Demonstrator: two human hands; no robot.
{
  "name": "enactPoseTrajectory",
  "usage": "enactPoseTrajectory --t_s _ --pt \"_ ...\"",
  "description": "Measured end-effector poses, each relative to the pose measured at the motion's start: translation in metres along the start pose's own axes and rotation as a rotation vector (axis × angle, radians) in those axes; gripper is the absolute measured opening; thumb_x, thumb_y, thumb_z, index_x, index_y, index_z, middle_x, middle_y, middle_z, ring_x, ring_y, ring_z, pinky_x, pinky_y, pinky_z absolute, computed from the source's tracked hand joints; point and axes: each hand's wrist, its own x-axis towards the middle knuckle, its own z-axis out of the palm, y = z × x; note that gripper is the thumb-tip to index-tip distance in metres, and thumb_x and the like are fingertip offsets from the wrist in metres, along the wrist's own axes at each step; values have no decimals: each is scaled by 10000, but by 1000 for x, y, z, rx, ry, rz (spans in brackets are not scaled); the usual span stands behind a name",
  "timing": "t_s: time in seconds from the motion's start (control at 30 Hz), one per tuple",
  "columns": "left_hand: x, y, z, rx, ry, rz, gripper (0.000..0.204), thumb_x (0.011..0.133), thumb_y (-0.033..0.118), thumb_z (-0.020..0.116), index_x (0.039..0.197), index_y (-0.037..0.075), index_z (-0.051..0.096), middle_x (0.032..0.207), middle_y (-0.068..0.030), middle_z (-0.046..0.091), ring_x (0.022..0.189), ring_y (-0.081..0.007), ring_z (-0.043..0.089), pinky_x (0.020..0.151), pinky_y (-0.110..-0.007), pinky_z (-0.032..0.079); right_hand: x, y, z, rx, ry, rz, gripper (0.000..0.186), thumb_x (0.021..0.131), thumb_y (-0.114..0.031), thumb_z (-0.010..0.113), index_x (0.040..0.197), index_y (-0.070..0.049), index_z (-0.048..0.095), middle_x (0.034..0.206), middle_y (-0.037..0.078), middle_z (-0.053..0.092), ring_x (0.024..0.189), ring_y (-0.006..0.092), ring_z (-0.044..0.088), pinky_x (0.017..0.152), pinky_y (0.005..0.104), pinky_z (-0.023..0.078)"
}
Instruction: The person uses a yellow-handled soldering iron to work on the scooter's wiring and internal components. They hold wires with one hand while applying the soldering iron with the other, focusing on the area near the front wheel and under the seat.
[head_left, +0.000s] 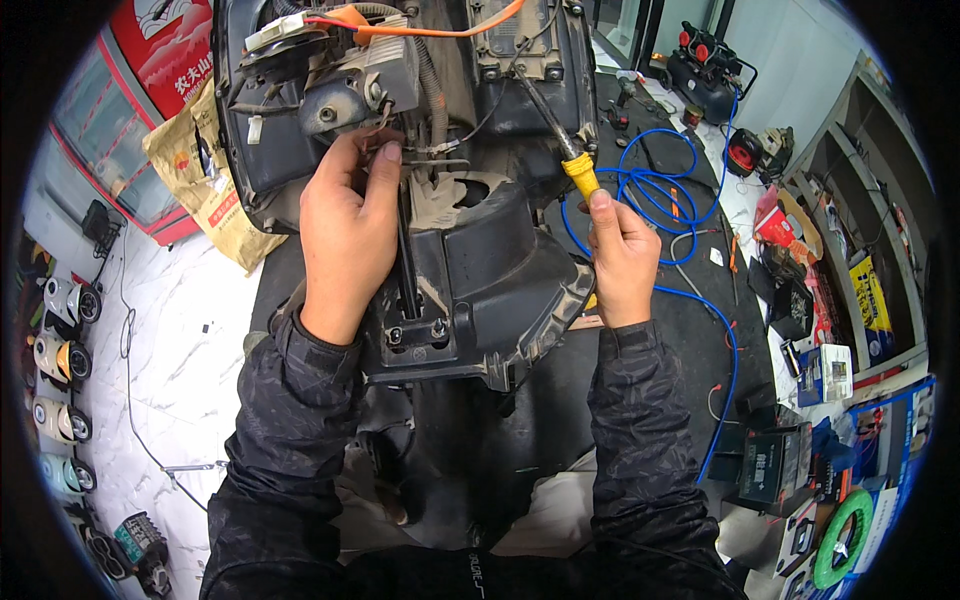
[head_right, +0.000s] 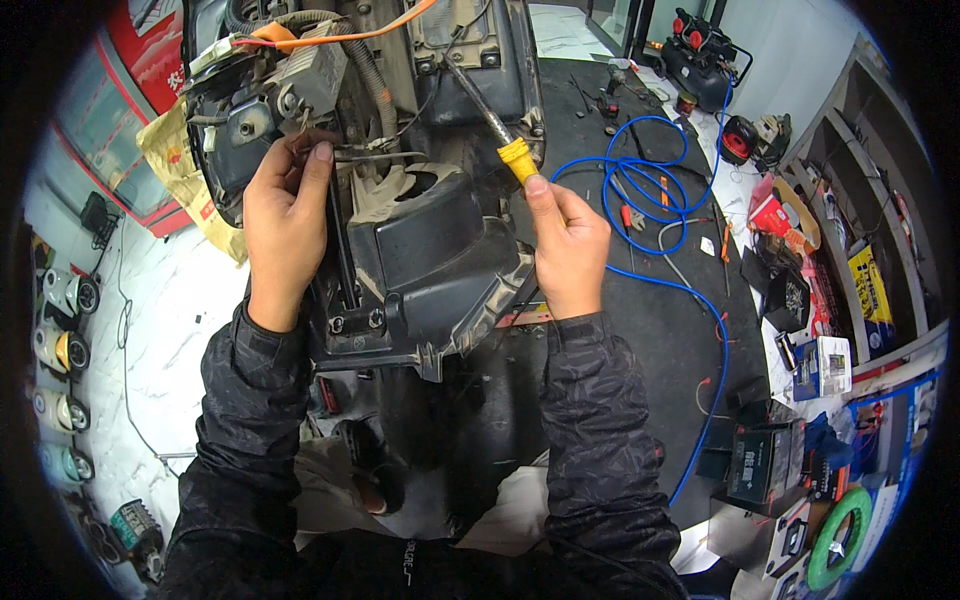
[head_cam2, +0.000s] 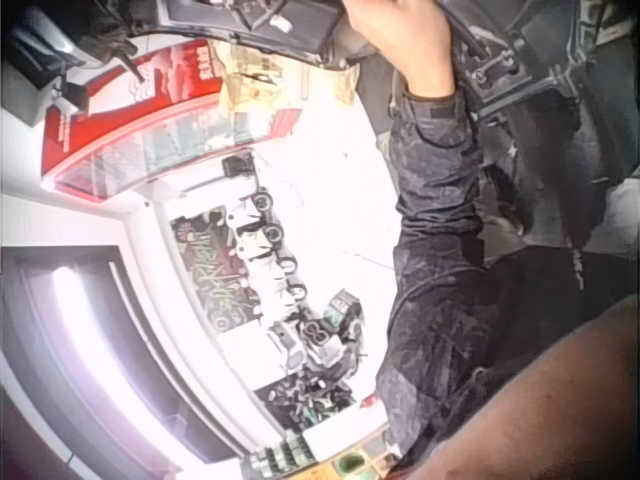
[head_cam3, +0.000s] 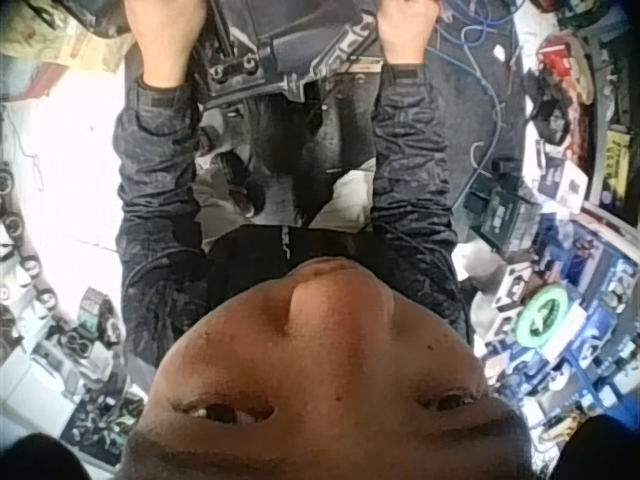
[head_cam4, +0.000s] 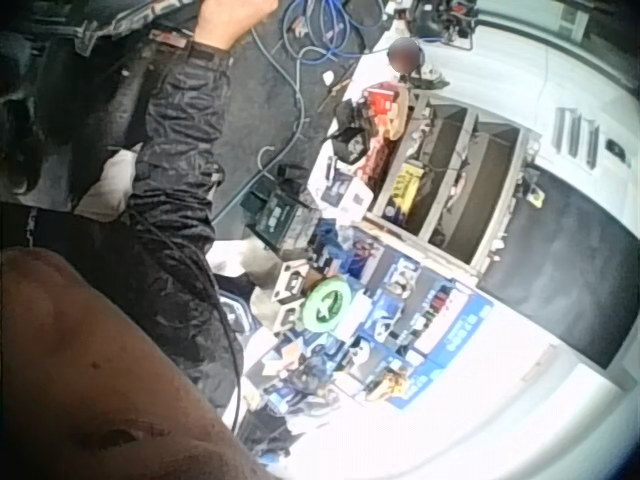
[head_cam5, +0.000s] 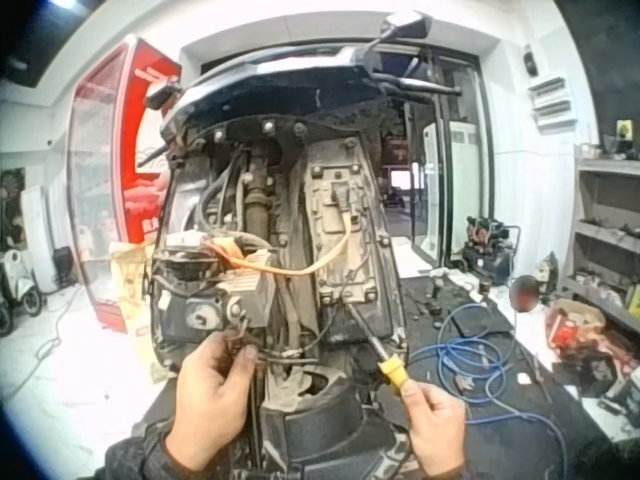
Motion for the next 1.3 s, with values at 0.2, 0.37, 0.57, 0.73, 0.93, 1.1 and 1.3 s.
enactPoseTrajectory --t_s 0.2,0.37,0.57,0.73,0.93,1.1,1.3 --pt "0 -1 0 -3 0 17 268 1115 170 678 1257 -55 704 1066 -37 741 927 -70 642 835 -241 520 2 1 -5 -85 -14 44 465 1056 -410 782 1082 54 803 779 -79 603 712 21 459 611 232 348" --pt "0 -3 -1 -18 -6 20 274 1115 173 679 1259 -59 701 1070 -40 742 937 -73 645 840 -243 522 1 1 -3 -91 -20 18 465 1078 -418 750 1037 44 785 733 -81 521 666 19 410 581 237 296" --pt "0 -2 0 -12 -8 19 277 1117 175 678 1264 -58 700 1078 -39 744 941 -74 646 845 -242 522 0 1 -2 -116 -14 -21 467 1086 -428 736 1014 32 778 709 -83 480 637 18 381 562 241 264" --pt "0 -1 0 -19 -7 4 276 1118 175 678 1267 -56 701 1088 -40 744 950 -75 648 852 -243 525 1 0 -7 -146 -32 6 477 1053 -398 785 1122 73 798 806 -30 673 758 41 525 656 241 420" --pt "0 -3 0 -36 -12 7 260 1120 161 672 1262 -54 700 1088 -37 743 958 -72 651 858 -244 527 0 0 -6 -125 -16 -1 471 1056 -398 782 1122 68 803 823 -30 686 763 40 531 661 238 423" --pt "0 -3 0 -23 -7 13 258 1120 162 673 1259 -54 700 1079 -34 742 955 -71 651 854 -242 526 0 1 -3 -89 -10 -30 468 1081 -424 744 1018 39 778 721 -77 487 645 26 397 566 237 291" --pt "0 -3 0 -6 -6 7 269 1119 174 676 1263 -53 703 1083 -39 745 951 -71 648 851 -238 523 -1 2 -2 -81 -4 -31 459 1083 -419 744 1011 33 772 714 -84 471 629 22 379 555 239 270"
